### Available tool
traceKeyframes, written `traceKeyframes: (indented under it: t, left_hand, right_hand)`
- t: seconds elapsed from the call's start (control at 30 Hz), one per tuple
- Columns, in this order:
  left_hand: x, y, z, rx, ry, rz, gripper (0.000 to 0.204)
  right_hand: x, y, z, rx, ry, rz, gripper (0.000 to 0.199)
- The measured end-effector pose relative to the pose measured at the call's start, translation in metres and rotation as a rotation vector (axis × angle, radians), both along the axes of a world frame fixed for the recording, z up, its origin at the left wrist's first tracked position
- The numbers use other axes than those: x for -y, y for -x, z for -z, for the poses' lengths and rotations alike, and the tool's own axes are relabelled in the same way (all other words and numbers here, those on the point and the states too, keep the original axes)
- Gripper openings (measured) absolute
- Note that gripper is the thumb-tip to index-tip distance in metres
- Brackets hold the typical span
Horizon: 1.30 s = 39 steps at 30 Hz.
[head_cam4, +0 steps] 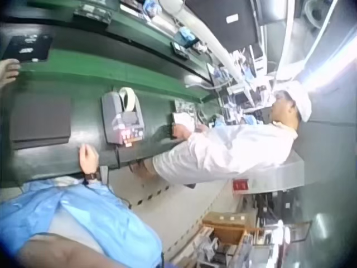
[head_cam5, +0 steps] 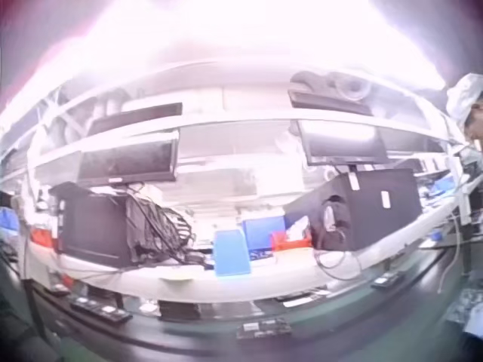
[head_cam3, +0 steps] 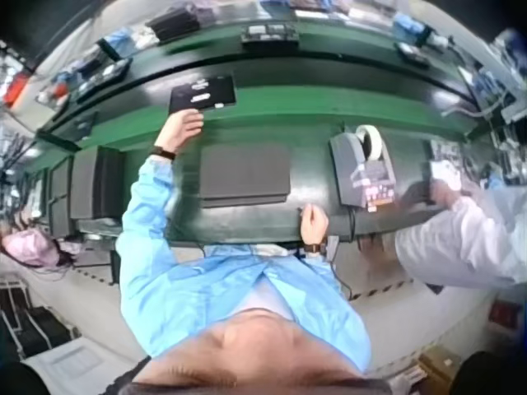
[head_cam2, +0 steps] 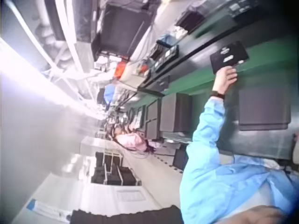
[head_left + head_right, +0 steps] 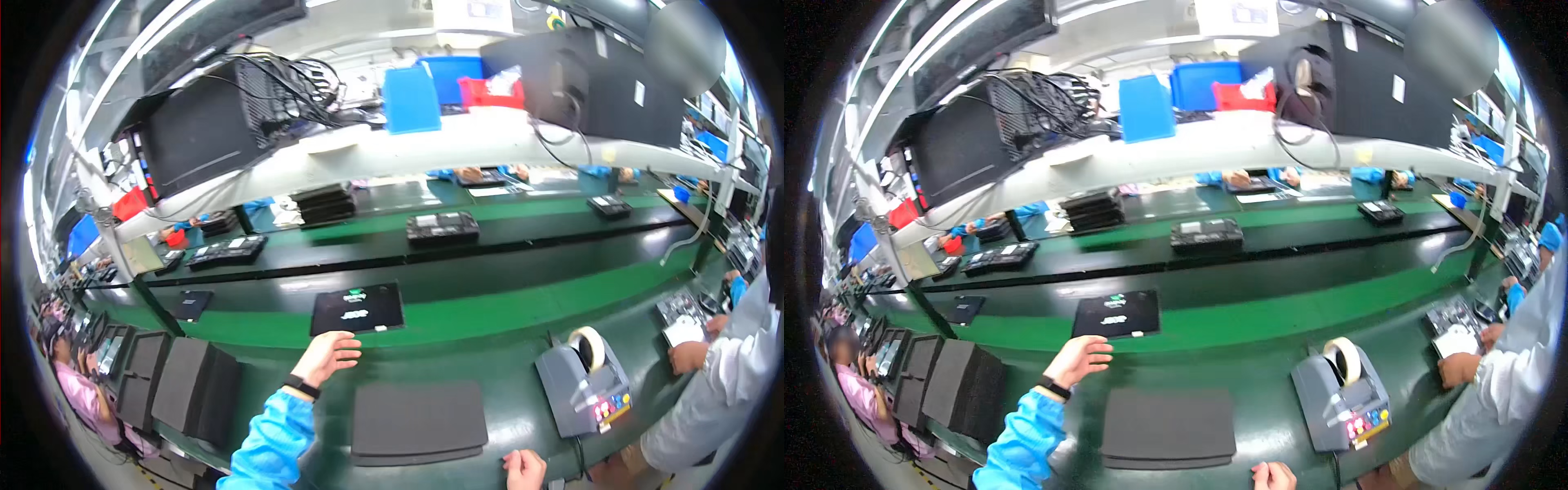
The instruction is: Assembling and inspecting tablet components, including screens and back panels, on an electronics production line.
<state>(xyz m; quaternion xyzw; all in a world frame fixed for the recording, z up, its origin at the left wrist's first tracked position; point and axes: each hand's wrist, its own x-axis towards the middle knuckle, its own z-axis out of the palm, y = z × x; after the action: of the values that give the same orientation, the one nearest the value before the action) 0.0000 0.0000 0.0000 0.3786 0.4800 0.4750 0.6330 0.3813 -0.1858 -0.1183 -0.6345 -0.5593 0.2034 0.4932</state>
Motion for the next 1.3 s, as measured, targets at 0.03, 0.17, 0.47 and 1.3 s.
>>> traceKeyframes:
  t: [0.03,0.17,0.47,1.3]
  left_hand:
    - [0.002,-0.030,0.000,0.012,0.032,0.045,0.031]
    - [0.098,-0.042,-0.028,-0.018,-0.045,0.189,0.025]
    - [0.237,-0.189,0.081,-0.010,0.159,1.001,0.033]
    - [0.246,-0.264,0.115,0.157,-0.035,1.022,0.095]
  right_hand:
    - [0.019,-0.017,-0.001,0.012,0.032,0.045,0.020]
    - [0.015,0.027,0.002,0.031,-0.042,0.019,0.017]
    - [0.032,0.002,-0.032,-0.755,0.264,-0.147,0.026]
    - [0.057,0.003,-0.116,-1.614,0.067,-0.304,0.030]
